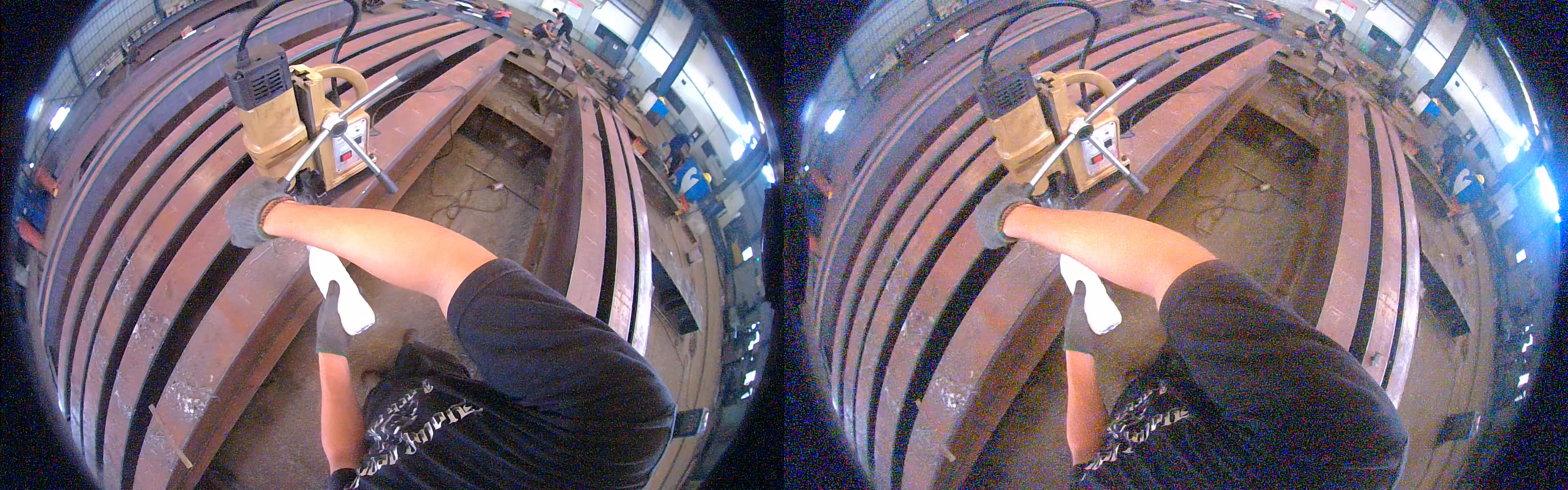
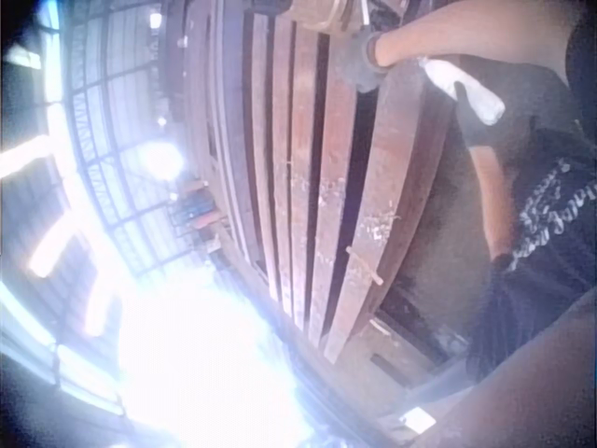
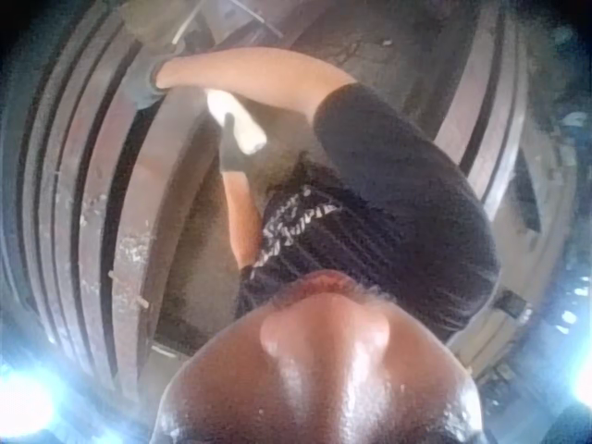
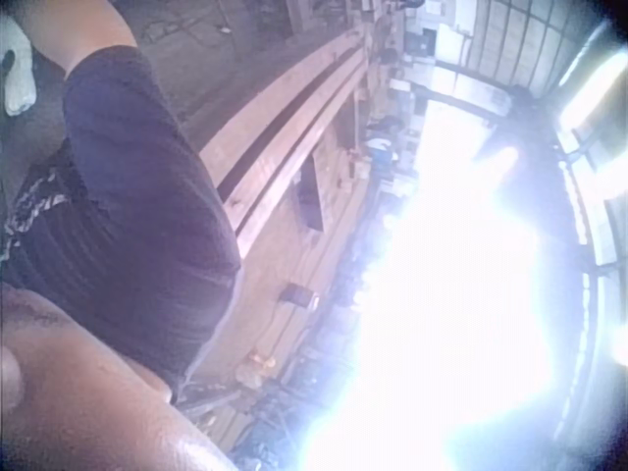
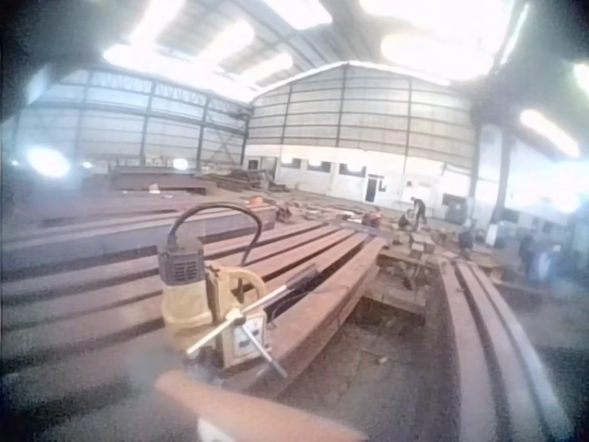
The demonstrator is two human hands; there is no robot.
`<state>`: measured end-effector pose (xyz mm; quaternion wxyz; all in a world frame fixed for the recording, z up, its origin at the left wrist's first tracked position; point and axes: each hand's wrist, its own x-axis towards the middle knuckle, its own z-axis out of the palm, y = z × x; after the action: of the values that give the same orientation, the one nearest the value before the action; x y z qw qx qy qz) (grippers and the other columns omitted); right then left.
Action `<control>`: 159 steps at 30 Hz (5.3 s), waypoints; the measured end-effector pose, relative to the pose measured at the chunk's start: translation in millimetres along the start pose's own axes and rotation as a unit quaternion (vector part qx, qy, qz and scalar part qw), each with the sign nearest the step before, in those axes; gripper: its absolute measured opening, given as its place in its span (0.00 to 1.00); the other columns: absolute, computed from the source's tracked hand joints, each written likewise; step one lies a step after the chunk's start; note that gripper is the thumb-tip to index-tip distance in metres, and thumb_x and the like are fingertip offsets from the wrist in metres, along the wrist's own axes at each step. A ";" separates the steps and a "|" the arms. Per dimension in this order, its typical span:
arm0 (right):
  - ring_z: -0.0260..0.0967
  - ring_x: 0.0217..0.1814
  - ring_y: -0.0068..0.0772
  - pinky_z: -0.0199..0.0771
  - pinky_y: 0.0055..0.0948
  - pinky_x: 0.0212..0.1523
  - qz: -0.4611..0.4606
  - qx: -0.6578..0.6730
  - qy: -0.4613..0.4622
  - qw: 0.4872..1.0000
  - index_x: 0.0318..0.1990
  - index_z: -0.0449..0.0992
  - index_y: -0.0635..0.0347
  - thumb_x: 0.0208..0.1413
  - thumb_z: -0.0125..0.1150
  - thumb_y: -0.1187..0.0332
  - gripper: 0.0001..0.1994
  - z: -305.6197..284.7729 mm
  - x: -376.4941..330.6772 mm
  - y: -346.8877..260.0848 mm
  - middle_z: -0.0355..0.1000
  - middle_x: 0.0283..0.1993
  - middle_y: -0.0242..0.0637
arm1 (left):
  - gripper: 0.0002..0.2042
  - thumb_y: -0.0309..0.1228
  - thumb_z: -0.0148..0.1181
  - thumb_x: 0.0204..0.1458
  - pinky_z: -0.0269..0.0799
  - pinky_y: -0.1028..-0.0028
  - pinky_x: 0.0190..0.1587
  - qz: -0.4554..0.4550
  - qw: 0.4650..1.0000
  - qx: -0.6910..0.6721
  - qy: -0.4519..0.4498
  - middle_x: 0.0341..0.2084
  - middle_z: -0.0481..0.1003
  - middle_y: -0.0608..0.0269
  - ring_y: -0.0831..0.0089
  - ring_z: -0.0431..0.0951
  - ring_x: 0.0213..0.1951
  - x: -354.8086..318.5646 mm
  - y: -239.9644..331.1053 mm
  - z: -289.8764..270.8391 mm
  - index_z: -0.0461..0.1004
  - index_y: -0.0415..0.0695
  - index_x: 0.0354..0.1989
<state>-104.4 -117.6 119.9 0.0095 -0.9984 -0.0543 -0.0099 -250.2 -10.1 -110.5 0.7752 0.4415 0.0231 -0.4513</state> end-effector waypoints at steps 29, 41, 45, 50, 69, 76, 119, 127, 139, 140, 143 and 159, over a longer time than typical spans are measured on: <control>0.81 0.50 0.59 0.80 0.54 0.53 -0.060 -0.006 -0.001 0.998 0.46 0.85 0.62 0.60 0.57 0.49 0.24 40.7 -12.5 4.7 0.81 0.49 0.56 | 0.30 0.41 0.65 0.63 0.70 0.68 0.60 0.352 0.875 0.059 0.328 0.57 0.74 0.57 0.68 0.74 0.57 -119.9 59.5 -32.6 0.66 0.35 0.67; 0.57 0.23 0.24 0.62 0.28 0.24 -0.053 0.614 0.389 0.684 0.33 0.72 0.51 0.70 0.55 0.47 0.19 -139.0 -116.0 231.7 0.57 0.20 0.25 | 0.31 0.36 0.69 0.59 0.71 0.65 0.60 0.444 0.766 0.134 0.445 0.58 0.73 0.53 0.64 0.74 0.57 -112.1 92.0 -94.4 0.65 0.33 0.67; 0.64 0.25 0.33 0.73 0.36 0.30 0.101 0.614 0.563 0.544 0.39 0.73 0.53 0.70 0.57 0.49 0.17 -48.3 -178.8 352.3 0.63 0.26 0.30 | 0.42 0.38 0.75 0.53 0.72 0.64 0.61 0.461 0.708 0.159 0.511 0.59 0.73 0.50 0.61 0.74 0.58 -111.5 135.7 -113.7 0.57 0.34 0.72; 0.72 0.35 0.38 0.77 0.41 0.41 0.350 0.608 0.472 0.535 0.51 0.76 0.60 0.72 0.54 0.49 0.21 131.4 -164.9 282.9 0.74 0.37 0.38 | 0.50 0.41 0.79 0.47 0.72 0.61 0.64 0.415 0.625 0.273 0.603 0.59 0.73 0.50 0.60 0.74 0.60 -119.5 162.6 -159.2 0.55 0.36 0.74; 0.65 0.48 0.22 0.64 0.26 0.45 0.201 0.641 0.272 0.689 0.61 0.71 0.55 0.67 0.64 0.60 0.20 170.4 -88.3 259.1 0.70 0.52 0.28 | 0.51 0.50 0.76 0.44 0.69 0.60 0.66 0.242 0.755 0.410 0.452 0.60 0.73 0.42 0.52 0.73 0.64 -132.9 150.8 -201.5 0.57 0.34 0.71; 0.69 0.41 0.20 0.71 0.23 0.42 0.230 0.702 0.212 0.640 0.57 0.76 0.54 0.66 0.64 0.60 0.16 191.4 -94.7 273.4 0.74 0.45 0.26 | 0.33 0.46 0.69 0.58 0.70 0.57 0.64 0.284 0.635 0.360 0.622 0.58 0.76 0.40 0.49 0.76 0.61 -228.3 151.3 -272.0 0.68 0.36 0.65; 0.80 0.36 0.64 0.79 0.59 0.38 0.270 0.282 0.301 0.870 0.49 0.78 0.58 0.64 0.57 0.44 0.24 175.6 -115.5 184.4 0.79 0.33 0.58 | 0.17 0.34 0.46 0.67 0.71 0.42 0.51 0.214 0.679 0.629 0.313 0.44 0.78 0.30 0.29 0.77 0.47 97.1 73.8 29.8 0.71 0.37 0.57; 0.79 0.33 0.64 0.77 0.62 0.35 0.281 0.261 0.287 0.878 0.48 0.78 0.56 0.66 0.54 0.44 0.23 176.9 -122.0 193.9 0.79 0.30 0.58 | 0.17 0.35 0.45 0.67 0.71 0.43 0.54 0.281 0.721 0.459 0.437 0.47 0.77 0.27 0.30 0.76 0.52 91.1 81.0 67.8 0.73 0.35 0.54; 0.80 0.32 0.63 0.78 0.60 0.36 0.286 0.266 0.292 0.873 0.49 0.80 0.56 0.66 0.53 0.42 0.26 167.6 -121.8 188.0 0.79 0.29 0.57 | 0.19 0.33 0.47 0.64 0.72 0.44 0.54 0.221 0.624 0.693 0.286 0.48 0.78 0.30 0.35 0.78 0.53 123.6 63.2 28.7 0.72 0.36 0.59; 0.80 0.33 0.63 0.78 0.60 0.36 0.289 0.270 0.289 0.872 0.49 0.80 0.56 0.66 0.53 0.41 0.26 167.3 -122.4 190.1 0.79 0.29 0.57 | 0.19 0.32 0.48 0.64 0.72 0.44 0.54 0.199 0.620 0.710 0.269 0.47 0.78 0.31 0.35 0.78 0.53 125.7 61.6 28.6 0.72 0.37 0.60; 0.80 0.33 0.63 0.78 0.60 0.36 0.284 0.274 0.294 0.870 0.49 0.79 0.56 0.66 0.53 0.41 0.25 165.8 -124.2 192.1 0.79 0.29 0.57 | 0.19 0.32 0.51 0.61 0.73 0.44 0.55 0.217 0.611 0.698 0.303 0.44 0.79 0.32 0.35 0.79 0.51 122.5 55.2 25.1 0.72 0.37 0.59; 0.79 0.32 0.64 0.78 0.60 0.33 0.268 0.281 0.307 0.869 0.46 0.78 0.56 0.66 0.57 0.48 0.20 170.8 -125.6 197.1 0.79 0.28 0.56 | 0.11 0.38 0.49 0.67 0.74 0.39 0.33 0.156 0.574 0.674 0.439 0.28 0.80 0.39 0.34 0.81 0.32 -7.1 -11.8 0.8 0.66 0.44 0.50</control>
<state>-204.6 -323.7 -56.9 0.3083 -0.8764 0.2208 -0.2969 -263.2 -8.2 -114.8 0.2076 0.9772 -0.0195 0.0397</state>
